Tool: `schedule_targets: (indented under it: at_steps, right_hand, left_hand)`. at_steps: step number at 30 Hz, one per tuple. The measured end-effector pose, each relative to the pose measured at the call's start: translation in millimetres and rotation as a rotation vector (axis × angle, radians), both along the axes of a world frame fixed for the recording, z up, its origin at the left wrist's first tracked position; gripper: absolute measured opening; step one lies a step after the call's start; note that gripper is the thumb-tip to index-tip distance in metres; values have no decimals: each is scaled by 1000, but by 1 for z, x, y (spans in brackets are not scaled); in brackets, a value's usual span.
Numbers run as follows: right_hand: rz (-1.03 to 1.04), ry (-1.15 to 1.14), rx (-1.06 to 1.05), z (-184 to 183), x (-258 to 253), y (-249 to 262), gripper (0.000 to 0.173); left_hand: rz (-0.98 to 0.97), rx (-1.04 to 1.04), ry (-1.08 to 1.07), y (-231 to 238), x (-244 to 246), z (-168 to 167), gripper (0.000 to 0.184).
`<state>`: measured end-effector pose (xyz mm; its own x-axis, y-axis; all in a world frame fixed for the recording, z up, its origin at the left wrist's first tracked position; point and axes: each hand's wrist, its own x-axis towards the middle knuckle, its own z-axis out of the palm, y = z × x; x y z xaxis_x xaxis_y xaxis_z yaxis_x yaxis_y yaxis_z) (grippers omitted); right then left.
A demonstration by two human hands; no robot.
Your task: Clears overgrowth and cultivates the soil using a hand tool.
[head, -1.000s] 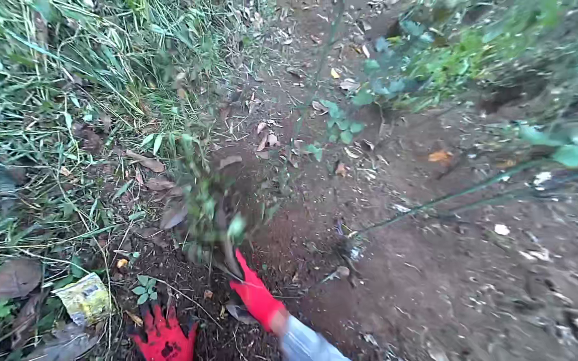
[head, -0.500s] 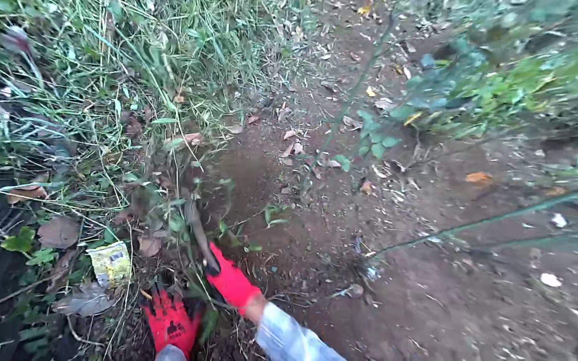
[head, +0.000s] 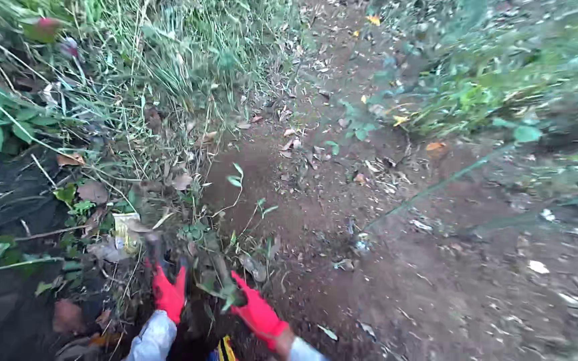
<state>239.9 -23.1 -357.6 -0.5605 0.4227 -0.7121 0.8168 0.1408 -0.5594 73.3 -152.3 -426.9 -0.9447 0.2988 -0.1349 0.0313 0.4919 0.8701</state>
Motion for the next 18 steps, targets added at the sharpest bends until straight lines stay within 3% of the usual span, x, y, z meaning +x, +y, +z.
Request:
schedule_targets:
  at_steps: [2,5,7,8,10,12,14,18]
  right_hand:
    - [-5,-29,99,22,30,32,77]
    - [-418,109,142,19,44,87,75]
    - [-732,202,102,-4,34,72,74]
    - [-777,211,96,-17,31,39,76]
    - [-635,208,49,-32,39,-48,80]
    - [-413,184,49,-36,58,-92,72]
    - [-309,125,42,-17,81,-77,76]
    - [-572,143,90,-18,44,13,81]
  left_hand:
    - [52,65,79,-15,-9,13,86]
    - [123,-124,216,-43,-13,25,89]
    - [155,-293,133,-53,-4,25,92]
    - [143,-338,55,-55,2,22,94]
    - [40,-414,-36,-50,16,14,101]
    - [-31,-422,-62,-49,28,16,103]
    - [11,-407,-34,-64,40,16,104]
    - [184,-426,-70,-58,44,16,99]
